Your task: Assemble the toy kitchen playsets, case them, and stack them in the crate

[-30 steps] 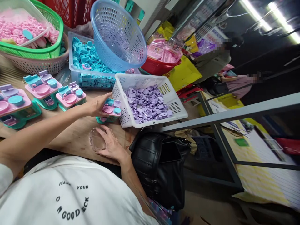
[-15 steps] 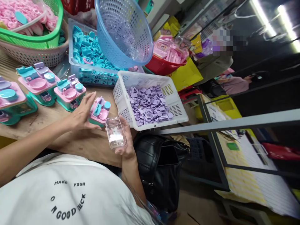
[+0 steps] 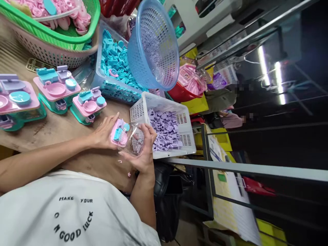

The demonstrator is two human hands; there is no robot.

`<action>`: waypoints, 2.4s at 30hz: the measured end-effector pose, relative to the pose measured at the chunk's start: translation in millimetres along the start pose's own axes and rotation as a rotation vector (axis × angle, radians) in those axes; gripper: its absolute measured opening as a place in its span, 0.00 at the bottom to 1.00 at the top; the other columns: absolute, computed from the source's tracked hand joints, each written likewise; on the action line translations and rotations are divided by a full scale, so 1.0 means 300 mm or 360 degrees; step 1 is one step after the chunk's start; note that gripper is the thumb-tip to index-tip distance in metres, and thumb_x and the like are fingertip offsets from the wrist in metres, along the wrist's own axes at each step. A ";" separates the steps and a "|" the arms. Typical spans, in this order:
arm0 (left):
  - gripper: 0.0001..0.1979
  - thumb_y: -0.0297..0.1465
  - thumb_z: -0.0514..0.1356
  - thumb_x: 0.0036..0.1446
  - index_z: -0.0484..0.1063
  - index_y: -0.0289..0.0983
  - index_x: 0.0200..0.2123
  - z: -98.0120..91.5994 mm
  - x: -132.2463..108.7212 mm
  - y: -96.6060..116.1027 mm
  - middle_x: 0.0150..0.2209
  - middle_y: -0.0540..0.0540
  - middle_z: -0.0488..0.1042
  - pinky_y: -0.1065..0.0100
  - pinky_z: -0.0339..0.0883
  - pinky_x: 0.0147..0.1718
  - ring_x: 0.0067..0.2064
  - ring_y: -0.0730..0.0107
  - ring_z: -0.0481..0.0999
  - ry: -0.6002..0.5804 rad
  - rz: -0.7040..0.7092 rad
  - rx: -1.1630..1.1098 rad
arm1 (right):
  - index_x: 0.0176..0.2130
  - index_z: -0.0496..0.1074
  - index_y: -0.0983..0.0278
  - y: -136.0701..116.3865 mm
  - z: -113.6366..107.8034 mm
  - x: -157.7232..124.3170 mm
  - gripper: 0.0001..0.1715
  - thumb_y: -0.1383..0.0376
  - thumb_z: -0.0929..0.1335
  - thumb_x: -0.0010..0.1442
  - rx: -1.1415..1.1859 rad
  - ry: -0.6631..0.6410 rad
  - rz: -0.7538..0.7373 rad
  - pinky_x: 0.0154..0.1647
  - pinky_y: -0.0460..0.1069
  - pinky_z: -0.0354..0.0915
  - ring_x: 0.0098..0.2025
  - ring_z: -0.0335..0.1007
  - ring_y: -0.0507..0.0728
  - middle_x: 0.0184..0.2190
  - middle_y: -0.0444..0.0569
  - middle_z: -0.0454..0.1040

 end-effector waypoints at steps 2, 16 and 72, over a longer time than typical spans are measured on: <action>0.74 0.54 0.73 0.41 0.29 0.35 0.76 0.015 -0.006 -0.007 0.65 0.28 0.56 0.36 0.56 0.64 0.65 0.33 0.59 -0.0006 -0.0069 -0.0013 | 0.72 0.50 0.50 -0.026 0.007 0.037 0.63 0.53 0.80 0.49 -0.0131 -0.0048 -0.0086 0.58 0.63 0.75 0.71 0.53 0.70 0.69 0.56 0.46; 0.58 0.52 0.72 0.42 0.51 0.30 0.68 0.014 -0.016 -0.012 0.61 0.29 0.64 0.44 0.59 0.61 0.59 0.39 0.64 0.0071 -0.0080 -0.0136 | 0.71 0.52 0.50 -0.025 0.095 0.118 0.55 0.50 0.78 0.54 -0.0381 -0.0502 -0.0076 0.64 0.68 0.70 0.70 0.56 0.68 0.66 0.56 0.51; 0.53 0.51 0.73 0.40 0.57 0.32 0.64 -0.004 -0.022 -0.003 0.58 0.31 0.68 0.47 0.64 0.55 0.56 0.40 0.68 0.0047 -0.0184 -0.0171 | 0.69 0.56 0.51 0.005 0.104 0.132 0.59 0.53 0.81 0.47 -0.0410 -0.0613 -0.0111 0.67 0.68 0.66 0.68 0.60 0.68 0.63 0.55 0.57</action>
Point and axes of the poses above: each hand's wrist, its own x-axis towards the middle knuckle, its own z-axis out of the palm, y = z × x, the point moved 7 cm from there along x, towards the middle knuckle
